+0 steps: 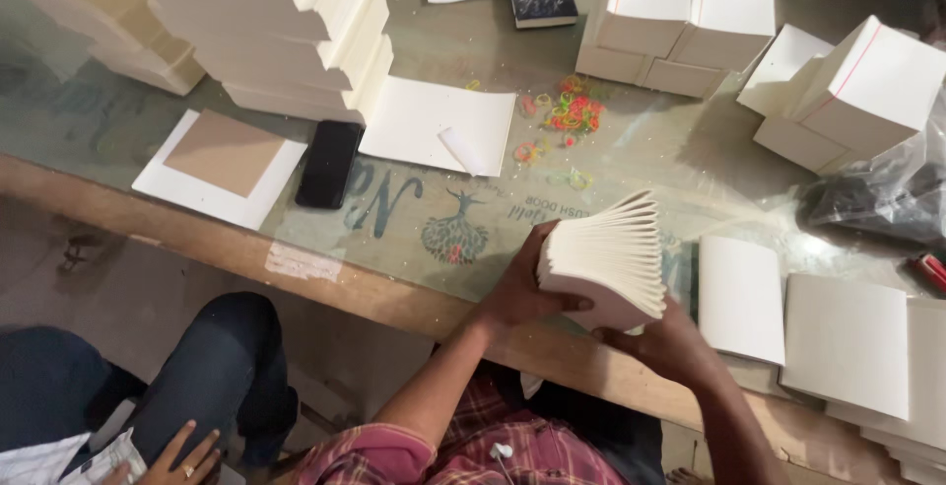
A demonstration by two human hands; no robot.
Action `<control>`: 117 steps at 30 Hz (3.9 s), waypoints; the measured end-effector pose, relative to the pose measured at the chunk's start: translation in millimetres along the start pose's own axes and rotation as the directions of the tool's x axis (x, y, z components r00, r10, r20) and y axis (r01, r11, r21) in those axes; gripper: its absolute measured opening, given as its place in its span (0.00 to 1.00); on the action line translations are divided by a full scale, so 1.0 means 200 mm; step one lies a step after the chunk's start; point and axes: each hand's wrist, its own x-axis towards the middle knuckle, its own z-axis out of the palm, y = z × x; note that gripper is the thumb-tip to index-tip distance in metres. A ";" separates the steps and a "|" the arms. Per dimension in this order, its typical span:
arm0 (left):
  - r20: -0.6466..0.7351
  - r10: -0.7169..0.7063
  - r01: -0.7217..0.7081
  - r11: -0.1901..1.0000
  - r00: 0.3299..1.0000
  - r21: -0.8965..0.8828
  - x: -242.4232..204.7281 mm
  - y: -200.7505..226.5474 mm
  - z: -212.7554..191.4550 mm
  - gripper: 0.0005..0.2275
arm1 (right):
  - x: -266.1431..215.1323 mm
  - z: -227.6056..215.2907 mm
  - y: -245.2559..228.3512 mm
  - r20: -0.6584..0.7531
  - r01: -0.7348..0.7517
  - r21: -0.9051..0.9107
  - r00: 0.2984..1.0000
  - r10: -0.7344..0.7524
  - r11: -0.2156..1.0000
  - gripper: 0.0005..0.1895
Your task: The person assembles books by hand, inserting folded paper signatures into white covers and pressing them together. They repeatedly handle stacks of book covers and paper signatures, aligning and stacking the finished books on a glass table.
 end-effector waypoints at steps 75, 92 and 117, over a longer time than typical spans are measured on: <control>-0.249 -0.051 0.200 0.755 0.967 0.624 0.05 0.38 0.27 0.19 | -0.06 -0.10 -0.17 -0.235 -0.292 0.083 0.923 0.304 0.953 0.75; -0.297 -0.189 0.340 0.705 0.936 0.622 0.03 0.44 0.28 0.20 | -0.07 -0.08 -0.08 -0.161 -0.365 0.071 0.914 0.371 0.928 0.77; -0.263 0.048 0.093 0.862 0.964 0.498 -0.01 0.26 0.26 0.28 | -0.07 -0.09 -0.07 -0.245 -0.268 0.163 0.921 0.302 0.950 0.77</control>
